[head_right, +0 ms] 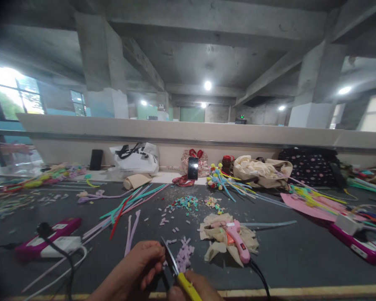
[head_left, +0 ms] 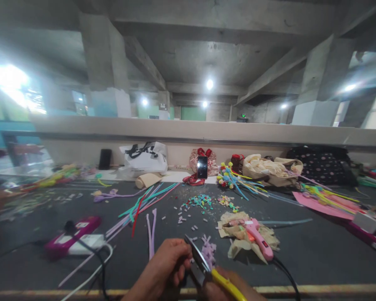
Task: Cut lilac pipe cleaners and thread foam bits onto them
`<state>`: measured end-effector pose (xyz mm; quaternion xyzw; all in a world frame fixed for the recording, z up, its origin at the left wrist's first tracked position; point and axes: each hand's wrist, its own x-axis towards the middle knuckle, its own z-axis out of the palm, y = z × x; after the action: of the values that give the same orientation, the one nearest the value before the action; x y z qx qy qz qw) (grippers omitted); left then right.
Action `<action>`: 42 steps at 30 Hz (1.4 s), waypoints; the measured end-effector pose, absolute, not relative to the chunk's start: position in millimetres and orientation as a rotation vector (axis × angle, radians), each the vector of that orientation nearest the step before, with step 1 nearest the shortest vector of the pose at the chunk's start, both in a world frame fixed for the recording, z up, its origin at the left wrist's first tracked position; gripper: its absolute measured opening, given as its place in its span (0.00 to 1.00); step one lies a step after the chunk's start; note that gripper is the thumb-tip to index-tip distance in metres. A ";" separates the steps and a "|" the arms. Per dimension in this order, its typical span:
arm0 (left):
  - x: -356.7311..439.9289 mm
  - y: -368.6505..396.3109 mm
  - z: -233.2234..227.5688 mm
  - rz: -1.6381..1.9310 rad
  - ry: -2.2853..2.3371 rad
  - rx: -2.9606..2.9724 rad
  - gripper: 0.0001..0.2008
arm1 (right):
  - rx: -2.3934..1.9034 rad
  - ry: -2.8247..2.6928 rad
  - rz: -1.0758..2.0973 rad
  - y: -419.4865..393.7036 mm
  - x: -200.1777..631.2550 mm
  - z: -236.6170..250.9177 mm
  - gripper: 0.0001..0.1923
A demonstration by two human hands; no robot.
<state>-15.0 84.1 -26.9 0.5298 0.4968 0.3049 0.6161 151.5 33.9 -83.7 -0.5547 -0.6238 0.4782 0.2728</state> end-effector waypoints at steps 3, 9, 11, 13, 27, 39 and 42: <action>-13.7 86.2 -26.9 0.673 1.172 1.247 0.07 | -1.549 -1.704 1.315 40.3 139.3 -79.6 0.09; -8.9 91.6 -28.0 0.596 1.209 1.329 0.06 | -1.483 -1.751 1.417 44.3 146.1 -64.2 0.13; -7.4 93.8 -28.6 0.576 1.218 1.361 0.06 | -1.468 -1.756 1.438 42.8 153.0 -60.2 0.13; -6.3 96.0 -30.1 0.562 1.232 1.390 0.07 | -1.458 -1.755 1.451 41.3 157.1 -58.2 0.13; -7.2 100.3 -33.5 0.550 1.321 1.571 0.08 | -1.393 -1.776 1.510 39.3 157.0 -38.1 0.13; -25.2 104.8 -12.7 0.701 1.528 2.204 0.09 | -1.700 -2.022 0.257 -17.7 253.8 23.3 0.19; -24.6 101.8 -9.7 0.724 1.543 2.257 0.11 | -1.951 -2.009 -0.160 -9.2 301.0 29.4 0.24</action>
<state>-24.6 101.8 -9.7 0.7883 0.5388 0.2529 0.1560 301.0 -9.2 29.4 -0.6858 -0.7061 -0.0563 0.1672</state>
